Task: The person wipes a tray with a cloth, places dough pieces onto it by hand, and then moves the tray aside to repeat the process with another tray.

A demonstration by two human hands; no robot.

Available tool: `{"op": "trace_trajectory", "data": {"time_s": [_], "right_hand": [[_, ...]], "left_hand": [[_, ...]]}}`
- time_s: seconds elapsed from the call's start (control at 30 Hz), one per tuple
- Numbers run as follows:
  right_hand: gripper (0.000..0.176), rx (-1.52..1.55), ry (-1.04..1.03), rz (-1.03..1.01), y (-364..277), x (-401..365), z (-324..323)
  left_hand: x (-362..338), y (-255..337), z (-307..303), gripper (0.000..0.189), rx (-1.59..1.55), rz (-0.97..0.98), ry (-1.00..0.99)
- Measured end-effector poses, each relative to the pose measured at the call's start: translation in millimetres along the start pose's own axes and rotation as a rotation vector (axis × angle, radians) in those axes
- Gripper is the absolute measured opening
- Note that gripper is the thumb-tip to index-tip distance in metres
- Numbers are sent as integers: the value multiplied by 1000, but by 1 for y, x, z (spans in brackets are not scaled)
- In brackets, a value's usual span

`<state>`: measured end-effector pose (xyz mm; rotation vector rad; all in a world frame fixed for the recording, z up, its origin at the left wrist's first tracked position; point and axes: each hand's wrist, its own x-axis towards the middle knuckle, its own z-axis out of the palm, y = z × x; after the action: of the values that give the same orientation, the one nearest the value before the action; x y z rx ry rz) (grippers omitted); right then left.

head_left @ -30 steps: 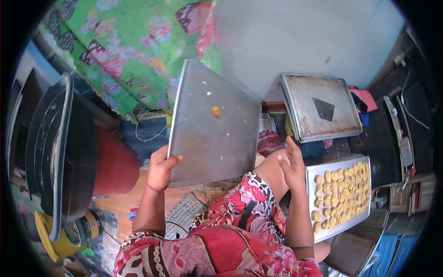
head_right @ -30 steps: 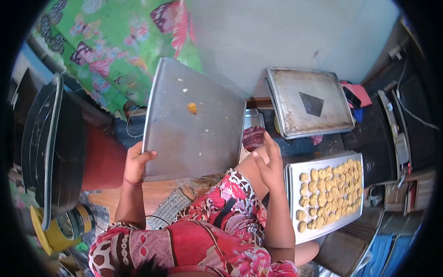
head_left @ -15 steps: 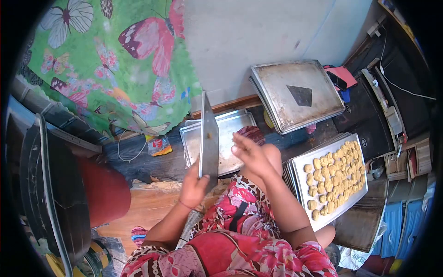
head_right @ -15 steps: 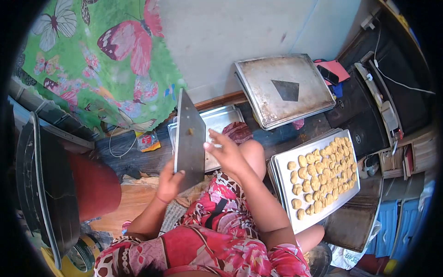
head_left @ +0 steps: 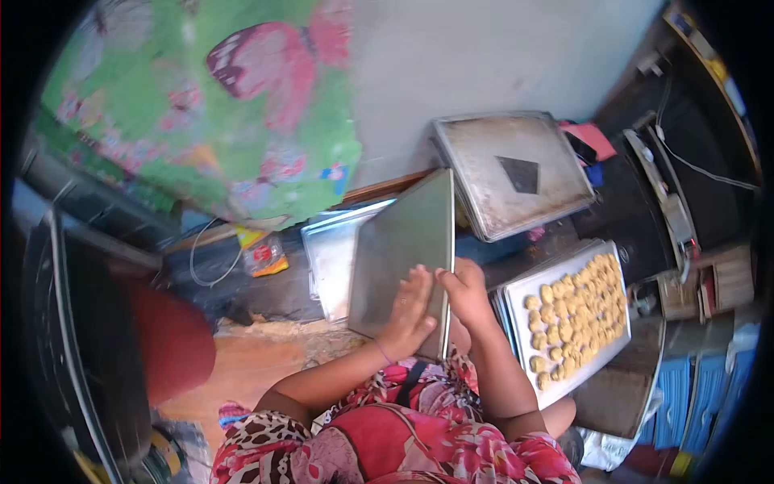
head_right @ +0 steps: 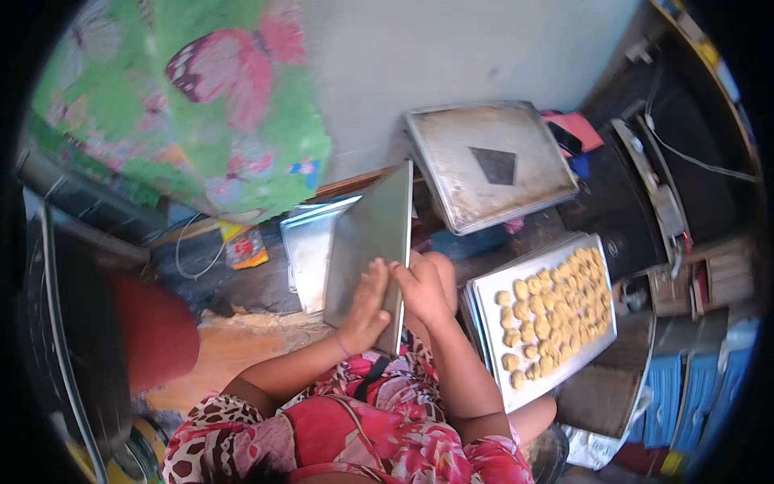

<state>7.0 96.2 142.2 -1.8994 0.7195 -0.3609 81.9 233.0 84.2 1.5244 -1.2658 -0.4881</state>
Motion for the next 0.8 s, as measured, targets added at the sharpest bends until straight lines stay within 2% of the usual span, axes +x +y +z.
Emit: {"op": "trace_trajectory", "data": {"time_s": [0.03, 0.07, 0.1, 0.17, 0.2, 0.27, 0.3, 0.33, 0.37, 0.4, 0.43, 0.5, 0.57, 0.6, 0.63, 0.7, 0.77, 0.8], "right_hand": [[24, 23, 9, -31, 9, -8, -12], [20, 59, 116, -228, 10, -15, -18], [19, 169, 139, -159, -16, -34, -31], [32, 355, 129, 153, -49, -74, -72], [24, 448, 262, 75, -46, -91, -86], [33, 488, 572, 150, -67, -138, -125], [36, 374, 795, 227, -66, -163, -145], [36, 210, 852, 151, -57, -191, -178], [37, 51, 955, 52, -49, -220, -203], [43, -269, 1085, 106, -27, -258, -236], [47, -174, 1219, 92, -32, -288, -251], [48, -25, 1285, -157, -65, -316, -259], [46, 142, 1447, -389, -92, -306, -246], [39, 187, 1463, -454, -98, -302, -246], [39, 190, 1468, -456, -85, -308, -255], [33, -674, 1364, -126, -47, -327, -282], [37, -1093, 1093, -219, -59, -290, -261], [42, -1061, 988, -239, -59, -279, -249]], "left_hand": [[2, -3, 5, 79, 111, 42, 59], [9, -6, -1, 80, 141, 37, 98], [17, -13, -10, 79, 271, 34, 82], [29, -37, -25, 76, 396, 8, 158], [32, -58, -31, 74, 357, -24, 214], [28, -133, -42, 64, 293, -93, 259], [23, -164, -53, 61, 308, -254, 207], [12, -194, -61, 61, 433, -488, 111], [3, -195, -65, 62, 464, -512, 102], [-7, -192, -69, 64, 495, -540, 93], [-17, -194, -71, 64, 492, -529, 81], [-36, -198, -74, 67, 423, -573, 87], [-45, -195, -70, 68, 347, -633, 96], [-46, -194, -67, 69, 269, -693, 113], [-43, -186, -64, 69, 273, -688, 113], [-33, -166, -52, 70, 126, -650, 145], [-22, -175, -42, 70, 87, -578, 148], [-14, -177, -38, 70, 50, -508, 157]]}}
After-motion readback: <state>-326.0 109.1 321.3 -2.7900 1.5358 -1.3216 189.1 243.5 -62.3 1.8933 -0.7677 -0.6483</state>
